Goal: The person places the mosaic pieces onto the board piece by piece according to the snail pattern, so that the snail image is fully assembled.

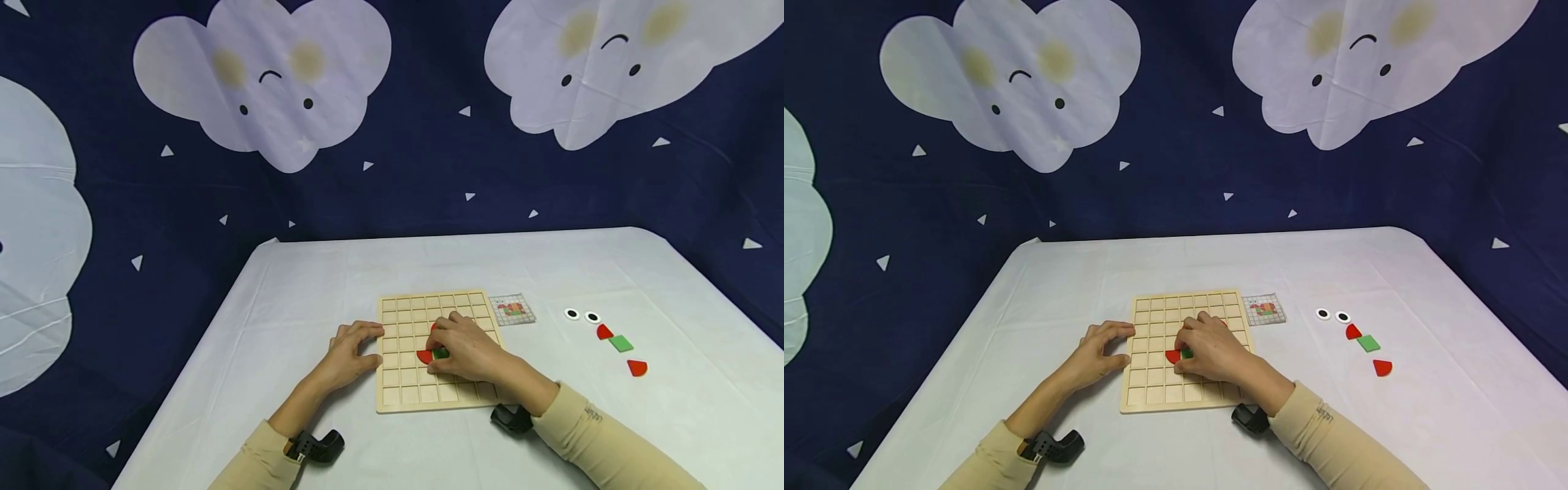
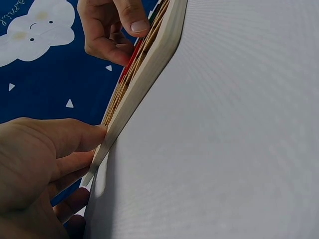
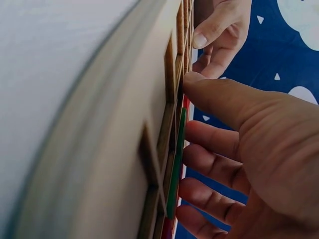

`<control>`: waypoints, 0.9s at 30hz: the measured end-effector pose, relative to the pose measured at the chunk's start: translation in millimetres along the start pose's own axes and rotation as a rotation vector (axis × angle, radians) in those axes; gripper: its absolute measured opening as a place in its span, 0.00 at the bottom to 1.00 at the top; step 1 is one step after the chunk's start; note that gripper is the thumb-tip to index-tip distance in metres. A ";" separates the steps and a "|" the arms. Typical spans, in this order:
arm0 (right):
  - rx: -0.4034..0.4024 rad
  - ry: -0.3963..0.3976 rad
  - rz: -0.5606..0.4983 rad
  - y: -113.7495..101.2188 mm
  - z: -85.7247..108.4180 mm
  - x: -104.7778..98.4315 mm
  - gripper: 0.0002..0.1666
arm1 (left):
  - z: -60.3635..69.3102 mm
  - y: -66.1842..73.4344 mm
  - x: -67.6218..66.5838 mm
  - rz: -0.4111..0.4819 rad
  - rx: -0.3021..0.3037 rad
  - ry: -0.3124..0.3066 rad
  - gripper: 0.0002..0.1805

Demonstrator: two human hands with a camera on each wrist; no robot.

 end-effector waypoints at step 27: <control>0.301 0.342 0.074 123.2 130.0 -122.1 0.19 | 0.8 1.9 -2.1 -0.002 0.012 -0.003 0.25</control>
Point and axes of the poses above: each hand's wrist, its own z-axis away from the middle knuckle, its own x-axis out of the palm, y = z × x, the point moved 10 cm from there along -z, towards the middle knuckle, and after that the axes turned 12 degrees about -z, right-handed, at the moved point
